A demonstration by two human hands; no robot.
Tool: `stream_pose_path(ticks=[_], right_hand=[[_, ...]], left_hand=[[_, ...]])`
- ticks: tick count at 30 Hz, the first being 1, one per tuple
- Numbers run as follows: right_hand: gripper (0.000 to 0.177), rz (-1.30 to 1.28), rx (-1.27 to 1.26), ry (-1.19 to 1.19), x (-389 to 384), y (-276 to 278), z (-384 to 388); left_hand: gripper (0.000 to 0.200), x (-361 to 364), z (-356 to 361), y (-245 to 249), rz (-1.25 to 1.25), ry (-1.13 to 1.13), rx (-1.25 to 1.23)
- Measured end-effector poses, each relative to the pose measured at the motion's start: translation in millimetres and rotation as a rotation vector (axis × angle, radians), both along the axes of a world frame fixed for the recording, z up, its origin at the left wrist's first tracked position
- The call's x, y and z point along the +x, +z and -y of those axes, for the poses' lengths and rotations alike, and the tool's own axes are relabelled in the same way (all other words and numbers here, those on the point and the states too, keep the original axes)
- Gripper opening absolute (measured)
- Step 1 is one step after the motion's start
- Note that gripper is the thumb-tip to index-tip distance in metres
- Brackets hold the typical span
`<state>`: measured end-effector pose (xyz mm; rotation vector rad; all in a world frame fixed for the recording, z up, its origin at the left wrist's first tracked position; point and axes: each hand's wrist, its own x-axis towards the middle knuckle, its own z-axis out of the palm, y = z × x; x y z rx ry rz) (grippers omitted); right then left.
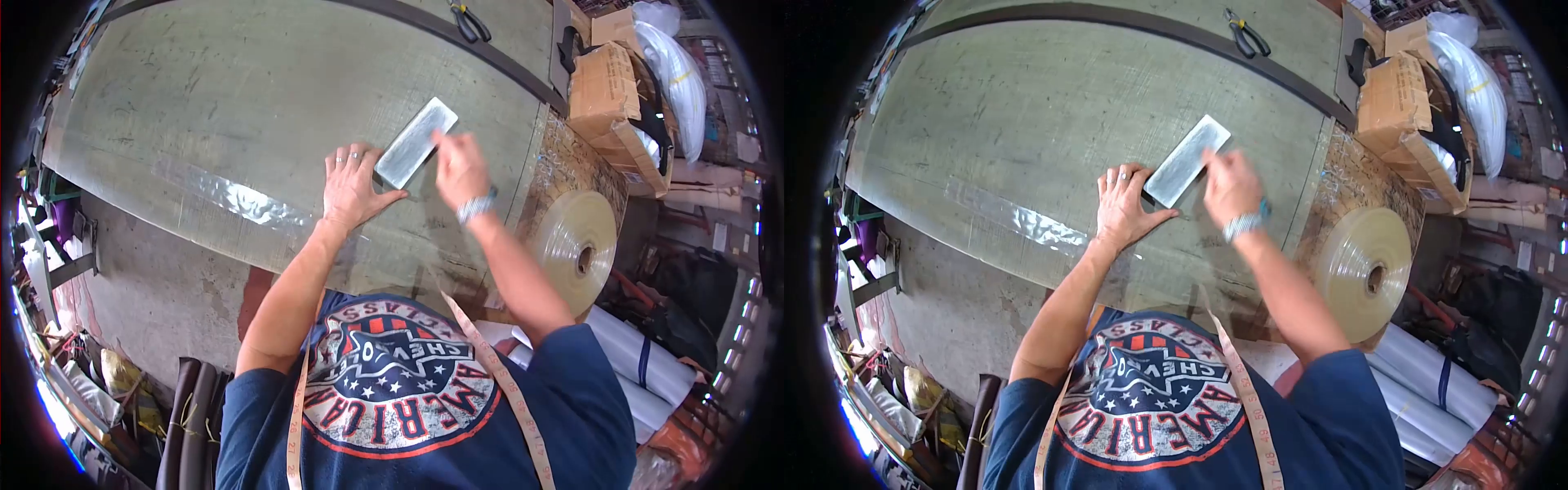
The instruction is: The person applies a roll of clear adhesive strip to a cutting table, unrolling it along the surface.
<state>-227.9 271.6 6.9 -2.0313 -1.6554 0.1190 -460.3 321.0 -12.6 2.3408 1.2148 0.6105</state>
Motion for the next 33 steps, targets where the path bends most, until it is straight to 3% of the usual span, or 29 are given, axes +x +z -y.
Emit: stream_pose_path(ticks=[2, 4, 6, 9, 10, 12, 15, 18, 22, 24, 26, 28, 29, 33], right_hand=[[0.039, 0.113, -0.039, 0.107, -21.1, -3.7, 22.6], [0.037, 0.314, -0.069, 0.032, 8.9, 9.8, -7.4], [0.02, 0.285, 0.019, -0.039, 47.5, 16.0, -34.6], [0.021, -0.493, -0.475, -0.284, 36.7, 36.6, -27.4], [0.039, -0.634, -0.543, -0.28, 16.1, 42.2, -18.8], [0.045, -0.687, -0.626, -0.304, 9.4, 18.4, -17.4], [0.05, -0.682, -0.28, -0.389, 32.2, -5.9, -40.6], [0.05, -0.624, -0.626, -0.16, -4.2, 25.8, -14.3], [0.047, -0.678, -0.461, -0.326, 31.5, 19.1, -43.1], [0.047, -0.64, -0.738, -0.183, 6.8, 37.5, -27.2], [0.048, -0.603, -0.805, -0.165, 9.6, 38.6, -25.8], [0.05, -0.608, -0.544, -0.298, 37.9, 26.9, -46.0], [0.052, -0.634, -0.527, -0.313, 45.0, 17.6, -50.9], [0.055, -0.586, -0.826, -0.168, 11.3, 39.2, -30.4]], left_hand=[[0.083, 1.3, -7.7, 0.9, 0.015, 0.007, -0.011], [0.082, -0.7, -0.2, -2.6, 0.025, 0.002, -0.019], [0.083, -3.3, 7.8, -0.4, 0.025, -0.013, -0.021], [0.083, -2.1, -0.8, 0.9, -0.004, -0.007, -0.045], [0.083, -2.6, -1.0, 1.6, 0.004, 0.0, -0.052], [0.083, -2.9, -0.7, 1.5, 0.012, -0.006, -0.067], [0.083, -4.1, -1.4, 1.5, -0.011, 0.003, -0.04], [0.082, -0.6, -3.6, 1.5, 0.013, -0.007, -0.012], [0.082, -3.1, 2.2, -1.4, 0.018, -0.006, -0.016], [0.083, -2.2, 0.1, -0.6, 0.02, -0.012, -0.009], [0.083, -1.2, -6.6, 2.1, -0.01, -0.007, -0.033], [0.083, -1.3, -0.5, 0.9, -0.001, -0.007, -0.037], [0.083, -2.0, -0.5, -1.1, 0.006, -0.015, -0.018], [0.081, -1.1, 0.4, -0.5, 0.021, 0.009, 0.017]])
